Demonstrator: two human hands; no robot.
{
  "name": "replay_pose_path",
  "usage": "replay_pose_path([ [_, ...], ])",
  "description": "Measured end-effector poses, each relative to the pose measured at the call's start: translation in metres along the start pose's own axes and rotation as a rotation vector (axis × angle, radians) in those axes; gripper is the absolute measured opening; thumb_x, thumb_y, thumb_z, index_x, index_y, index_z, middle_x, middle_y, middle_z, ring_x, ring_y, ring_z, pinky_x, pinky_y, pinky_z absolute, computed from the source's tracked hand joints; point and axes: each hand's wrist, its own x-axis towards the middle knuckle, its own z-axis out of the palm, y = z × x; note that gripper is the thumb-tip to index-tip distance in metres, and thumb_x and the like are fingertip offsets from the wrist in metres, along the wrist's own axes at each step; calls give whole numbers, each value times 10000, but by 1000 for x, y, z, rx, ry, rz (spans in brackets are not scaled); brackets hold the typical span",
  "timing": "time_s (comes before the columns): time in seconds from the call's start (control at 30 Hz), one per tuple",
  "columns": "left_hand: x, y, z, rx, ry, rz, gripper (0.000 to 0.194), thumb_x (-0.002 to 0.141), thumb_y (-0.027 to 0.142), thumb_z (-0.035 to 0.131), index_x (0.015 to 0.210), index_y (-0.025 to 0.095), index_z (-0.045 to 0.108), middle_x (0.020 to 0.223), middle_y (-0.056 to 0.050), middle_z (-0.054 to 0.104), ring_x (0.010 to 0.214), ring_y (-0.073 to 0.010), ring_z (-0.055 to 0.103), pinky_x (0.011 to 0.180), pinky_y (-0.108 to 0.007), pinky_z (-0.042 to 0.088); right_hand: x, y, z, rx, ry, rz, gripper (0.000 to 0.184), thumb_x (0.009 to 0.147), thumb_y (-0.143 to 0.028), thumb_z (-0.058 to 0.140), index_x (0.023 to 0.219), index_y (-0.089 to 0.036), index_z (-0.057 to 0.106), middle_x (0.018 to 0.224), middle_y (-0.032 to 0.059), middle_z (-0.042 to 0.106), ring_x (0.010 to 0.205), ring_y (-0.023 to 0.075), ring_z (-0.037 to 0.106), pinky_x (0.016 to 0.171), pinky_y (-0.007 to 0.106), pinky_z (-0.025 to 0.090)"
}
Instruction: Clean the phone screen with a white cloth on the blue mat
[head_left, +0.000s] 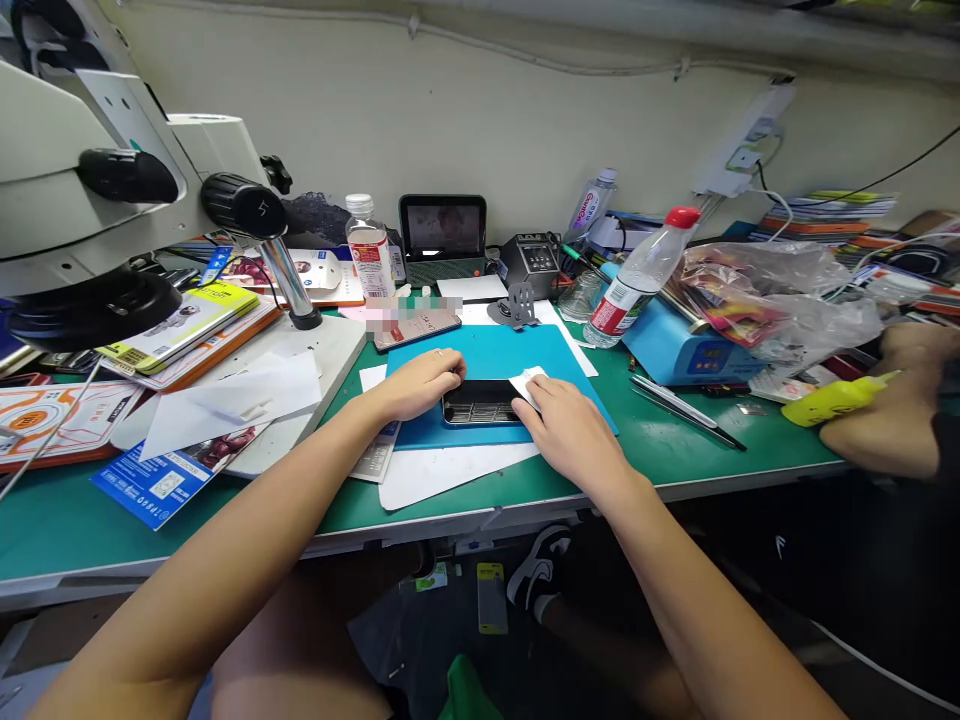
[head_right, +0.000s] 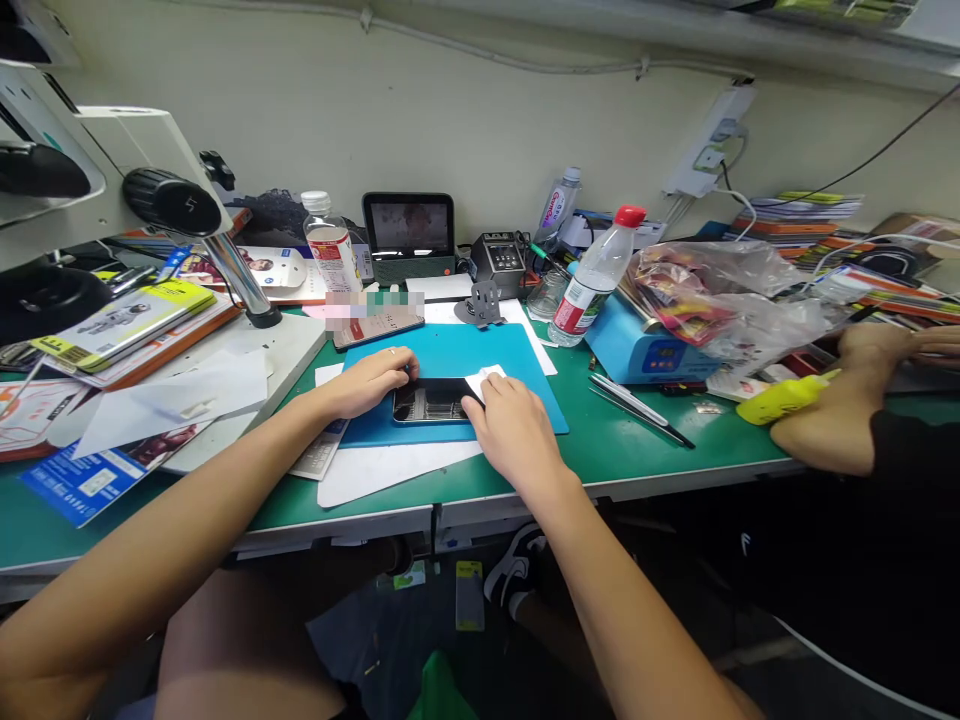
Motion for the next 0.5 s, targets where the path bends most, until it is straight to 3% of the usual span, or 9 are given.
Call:
replay_pose_path([
  [0.13, 0, 0, 0, -11, 1, -2, 184, 878, 258, 373, 891, 209, 550, 980, -61, 626, 930, -248, 557, 832, -393, 445, -10, 0, 0, 0, 16, 18, 317, 1022, -328, 377, 1056, -168, 649, 1162, 146, 704, 1143, 314, 603, 855, 417, 495],
  [0.27, 2, -2, 2, 11, 3, 15, 177, 878, 261, 369, 887, 211, 538, 981, -63, 620, 928, -250, 549, 842, -400, 430, -29, -3, 8, 2, 64, 46, 321, 1006, -345, 411, 1173, -154, 607, 1264, 176, 665, 1146, 334, 607, 836, 432, 506],
  [0.5, 1, -1, 1, -2, -10, 0, 168, 872, 262, 364, 885, 210, 523, 969, -55, 599, 923, -246, 537, 837, -399, 419, -1, -2, 2, 32, -16, 81, 319, 1030, -333, 355, 1028, -173, 631, 1208, 162, 678, 1076, 314, 639, 813, 409, 509],
])
